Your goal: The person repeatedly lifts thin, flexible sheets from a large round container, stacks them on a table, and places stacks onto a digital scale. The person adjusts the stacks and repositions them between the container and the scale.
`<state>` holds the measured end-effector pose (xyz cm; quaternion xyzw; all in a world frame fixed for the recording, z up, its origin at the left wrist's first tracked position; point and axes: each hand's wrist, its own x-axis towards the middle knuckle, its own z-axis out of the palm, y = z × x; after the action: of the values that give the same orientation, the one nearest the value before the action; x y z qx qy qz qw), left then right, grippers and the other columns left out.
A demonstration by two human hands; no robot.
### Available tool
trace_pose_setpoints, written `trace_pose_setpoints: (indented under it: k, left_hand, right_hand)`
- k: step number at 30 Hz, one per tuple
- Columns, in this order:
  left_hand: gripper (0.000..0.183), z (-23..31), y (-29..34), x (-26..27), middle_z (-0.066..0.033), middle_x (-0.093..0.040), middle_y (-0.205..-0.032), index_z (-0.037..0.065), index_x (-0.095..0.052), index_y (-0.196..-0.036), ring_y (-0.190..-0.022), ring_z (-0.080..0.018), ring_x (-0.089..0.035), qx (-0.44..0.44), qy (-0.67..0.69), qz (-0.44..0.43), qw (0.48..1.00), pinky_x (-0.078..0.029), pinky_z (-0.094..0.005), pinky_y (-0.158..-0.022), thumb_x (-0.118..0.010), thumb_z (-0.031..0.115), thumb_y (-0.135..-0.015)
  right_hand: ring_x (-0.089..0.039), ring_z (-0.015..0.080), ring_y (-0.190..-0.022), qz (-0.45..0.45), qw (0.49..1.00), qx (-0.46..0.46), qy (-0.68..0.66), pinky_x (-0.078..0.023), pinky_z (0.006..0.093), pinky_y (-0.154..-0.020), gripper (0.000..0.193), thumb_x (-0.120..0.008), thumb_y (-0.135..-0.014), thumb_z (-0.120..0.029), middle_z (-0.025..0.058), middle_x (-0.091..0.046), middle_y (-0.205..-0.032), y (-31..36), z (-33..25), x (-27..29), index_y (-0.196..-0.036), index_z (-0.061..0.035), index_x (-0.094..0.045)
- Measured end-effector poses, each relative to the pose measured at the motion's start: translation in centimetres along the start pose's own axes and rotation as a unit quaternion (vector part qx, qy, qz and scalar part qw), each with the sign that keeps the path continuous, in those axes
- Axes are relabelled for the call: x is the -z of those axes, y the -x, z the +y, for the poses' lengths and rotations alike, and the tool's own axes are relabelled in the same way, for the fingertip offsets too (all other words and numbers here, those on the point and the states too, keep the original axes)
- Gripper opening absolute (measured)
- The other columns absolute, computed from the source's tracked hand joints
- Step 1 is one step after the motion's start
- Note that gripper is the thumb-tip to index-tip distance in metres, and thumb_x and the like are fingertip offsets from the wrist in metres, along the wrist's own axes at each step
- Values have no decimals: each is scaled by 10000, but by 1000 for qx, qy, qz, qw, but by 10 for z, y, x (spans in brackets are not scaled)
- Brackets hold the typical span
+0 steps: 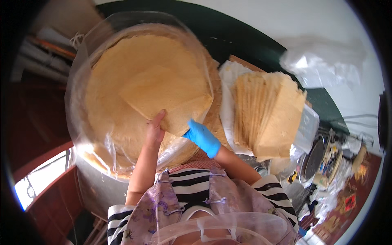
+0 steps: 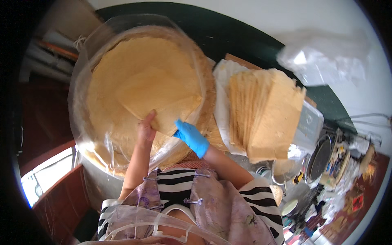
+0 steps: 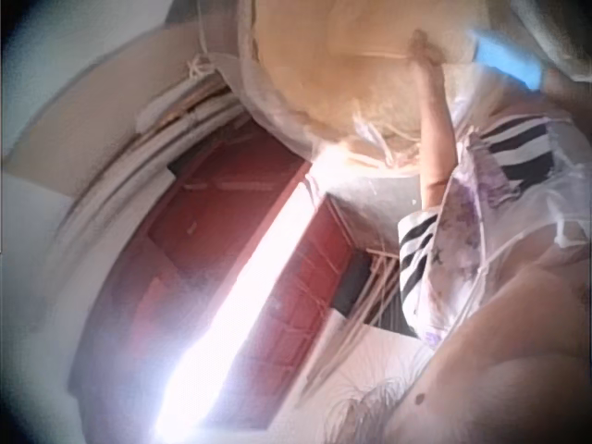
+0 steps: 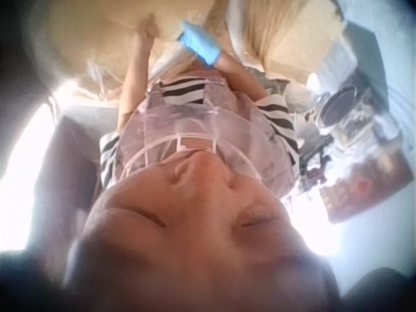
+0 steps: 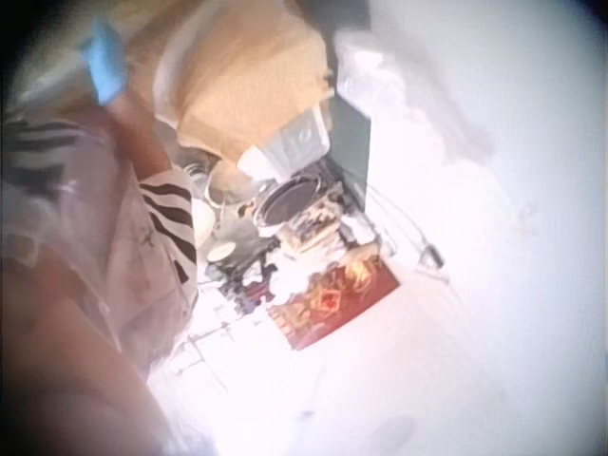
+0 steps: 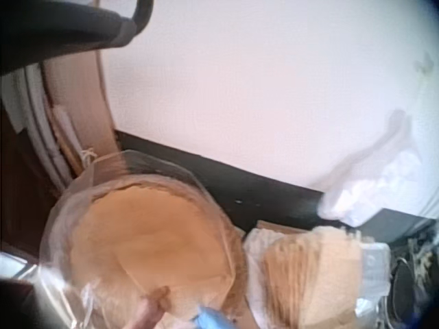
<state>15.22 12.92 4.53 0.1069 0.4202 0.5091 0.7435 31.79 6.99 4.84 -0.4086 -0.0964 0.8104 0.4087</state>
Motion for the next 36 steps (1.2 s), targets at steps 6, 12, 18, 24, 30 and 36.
trace_pose_setpoints:
  k: [6,12,18,24,30,36]
  left_hand:
    - [368,7,56,-139,-86,-619,-1064,31,-543,-1168,-986,-193,-590,65,-54,-237,968,-493,-339,-863,-641,17,-814]
    - [364,-112,94,-253,-88,-632,-1007,-14,-517,-1147,-880,-160,-613,184,-4,-383,905,-515,-299,-763,-618,-41,-798]
    - [475,-186,68,-254,-101,-619,-1054,-9,-468,-1203,-891,-174,-613,208,-76,-289,931,-511,-309,-783,-610,-74,-754]
    - [526,-160,61,-199,-103,-621,-1020,7,-446,-1243,-879,-149,-598,105,-140,-321,931,-505,-285,-778,-643,-19,-756]
    - [420,-79,24,-4,-50,-595,-1028,35,-483,-1235,-888,-137,-566,-118,-327,-11,937,-484,-262,-799,-584,-35,-834]
    - [544,-23,74,153,-133,-507,-1222,12,-431,-1299,-1102,-216,-479,-154,-333,445,817,-395,-321,-944,-593,-4,-780]
  right_hand:
    - [-532,163,-1110,-103,951,77,281,-392,314,-989,340,-499,-950,-252,91,-576,-1212,127,-17,3,-1178,-9,-571]
    - [-530,156,-1120,-89,949,19,301,-398,303,-979,319,-513,-946,-225,91,-601,-1183,151,2,0,-1178,-18,-582]
    - [-558,160,-1066,7,894,14,448,-425,287,-919,385,-505,-939,-327,104,-621,-1142,152,15,21,-1175,-34,-586]
    - [-629,129,-846,-11,895,-17,445,-487,262,-707,304,-519,-934,-266,65,-675,-970,146,-7,7,-1101,-42,-638]
    - [-645,161,-876,-42,902,125,411,-506,281,-717,201,-575,-900,-161,102,-686,-957,86,-39,-46,-989,-8,-668]
    - [-463,315,-1165,-155,492,286,808,-361,437,-995,675,-758,-658,-298,175,-505,-1225,-69,28,-75,-1239,-70,-500]
